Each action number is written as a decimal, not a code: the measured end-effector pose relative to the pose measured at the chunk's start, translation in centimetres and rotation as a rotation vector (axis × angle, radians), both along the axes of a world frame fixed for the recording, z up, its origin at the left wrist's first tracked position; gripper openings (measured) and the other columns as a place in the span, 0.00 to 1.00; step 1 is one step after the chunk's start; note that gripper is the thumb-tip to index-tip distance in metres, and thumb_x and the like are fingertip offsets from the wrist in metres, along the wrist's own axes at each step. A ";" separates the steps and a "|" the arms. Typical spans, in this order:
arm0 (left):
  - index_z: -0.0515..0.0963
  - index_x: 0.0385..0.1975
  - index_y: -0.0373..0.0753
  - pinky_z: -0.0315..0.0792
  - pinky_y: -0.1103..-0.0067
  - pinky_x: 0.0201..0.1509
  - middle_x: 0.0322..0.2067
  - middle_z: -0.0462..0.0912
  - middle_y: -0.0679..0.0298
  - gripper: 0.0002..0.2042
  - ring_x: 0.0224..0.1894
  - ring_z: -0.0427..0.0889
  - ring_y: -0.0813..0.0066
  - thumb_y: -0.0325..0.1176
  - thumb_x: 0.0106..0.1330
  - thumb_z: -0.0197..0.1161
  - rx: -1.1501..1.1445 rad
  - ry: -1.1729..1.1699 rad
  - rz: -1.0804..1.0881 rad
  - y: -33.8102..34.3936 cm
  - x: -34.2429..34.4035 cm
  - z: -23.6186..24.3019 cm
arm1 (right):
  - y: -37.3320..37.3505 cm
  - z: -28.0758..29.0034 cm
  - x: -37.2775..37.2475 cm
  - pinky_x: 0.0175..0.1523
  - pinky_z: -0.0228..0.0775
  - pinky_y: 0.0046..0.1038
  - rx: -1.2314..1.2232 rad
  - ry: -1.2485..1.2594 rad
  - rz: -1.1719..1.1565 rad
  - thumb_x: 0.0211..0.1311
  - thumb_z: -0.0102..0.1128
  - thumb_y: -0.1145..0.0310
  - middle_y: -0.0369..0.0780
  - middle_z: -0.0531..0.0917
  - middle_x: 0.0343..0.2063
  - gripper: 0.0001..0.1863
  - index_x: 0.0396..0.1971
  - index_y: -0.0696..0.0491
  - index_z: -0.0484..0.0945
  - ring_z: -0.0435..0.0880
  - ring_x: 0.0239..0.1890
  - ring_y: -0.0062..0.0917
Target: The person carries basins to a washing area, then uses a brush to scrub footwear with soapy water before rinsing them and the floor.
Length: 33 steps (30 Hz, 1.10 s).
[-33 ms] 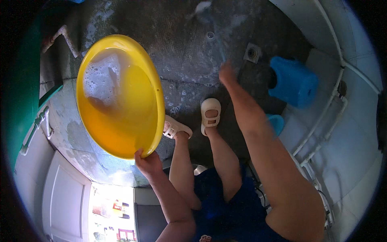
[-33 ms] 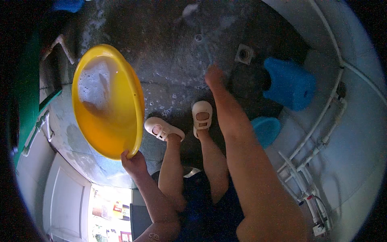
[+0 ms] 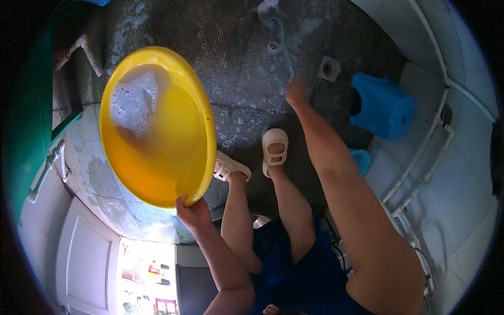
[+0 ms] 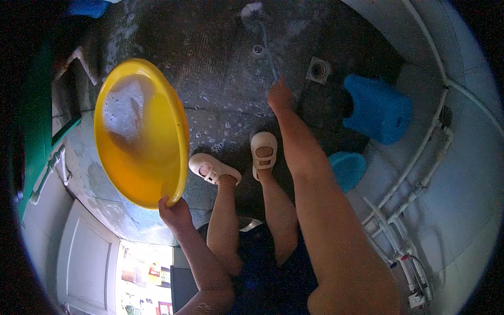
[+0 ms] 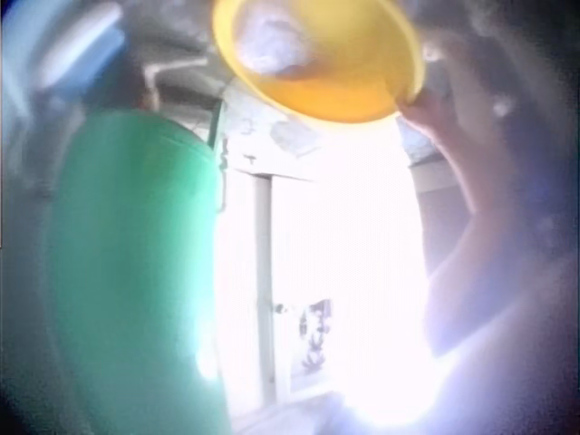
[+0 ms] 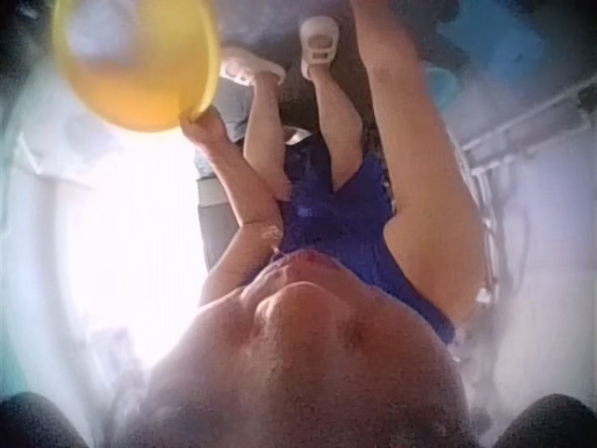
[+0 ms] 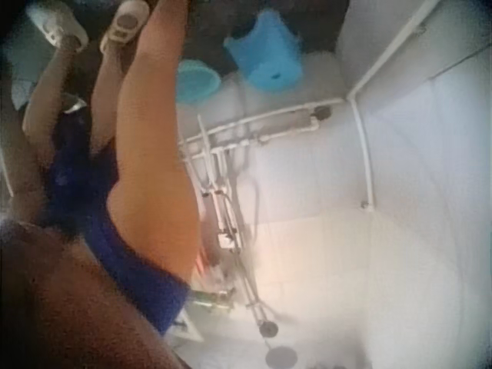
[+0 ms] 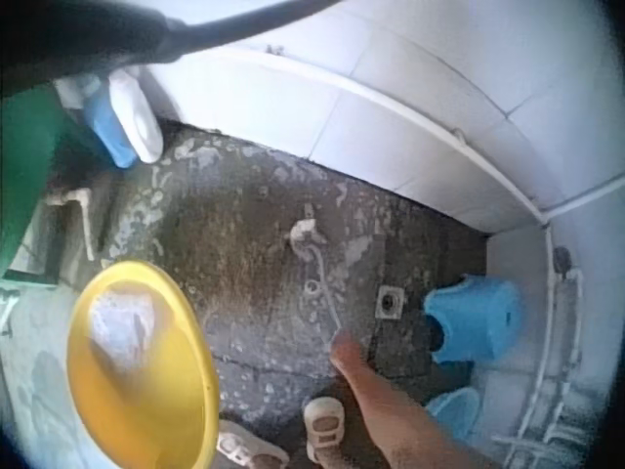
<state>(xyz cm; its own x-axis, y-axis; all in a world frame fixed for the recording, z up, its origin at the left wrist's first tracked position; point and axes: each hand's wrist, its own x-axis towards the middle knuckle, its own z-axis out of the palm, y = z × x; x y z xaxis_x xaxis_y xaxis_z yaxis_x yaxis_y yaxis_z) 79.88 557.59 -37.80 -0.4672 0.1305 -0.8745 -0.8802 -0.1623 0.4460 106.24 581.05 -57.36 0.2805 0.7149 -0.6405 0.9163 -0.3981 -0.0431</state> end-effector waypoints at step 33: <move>0.59 0.49 0.32 0.60 0.68 0.54 0.46 0.66 0.55 0.24 0.50 0.66 0.61 0.26 0.48 0.48 -0.024 -0.054 -0.228 3.0 2.5 0.4 | 21.8 6.8 8.1 0.39 0.66 0.38 0.050 -0.314 0.446 0.60 0.19 0.45 0.50 0.76 0.30 0.36 0.33 0.57 0.76 0.75 0.37 0.39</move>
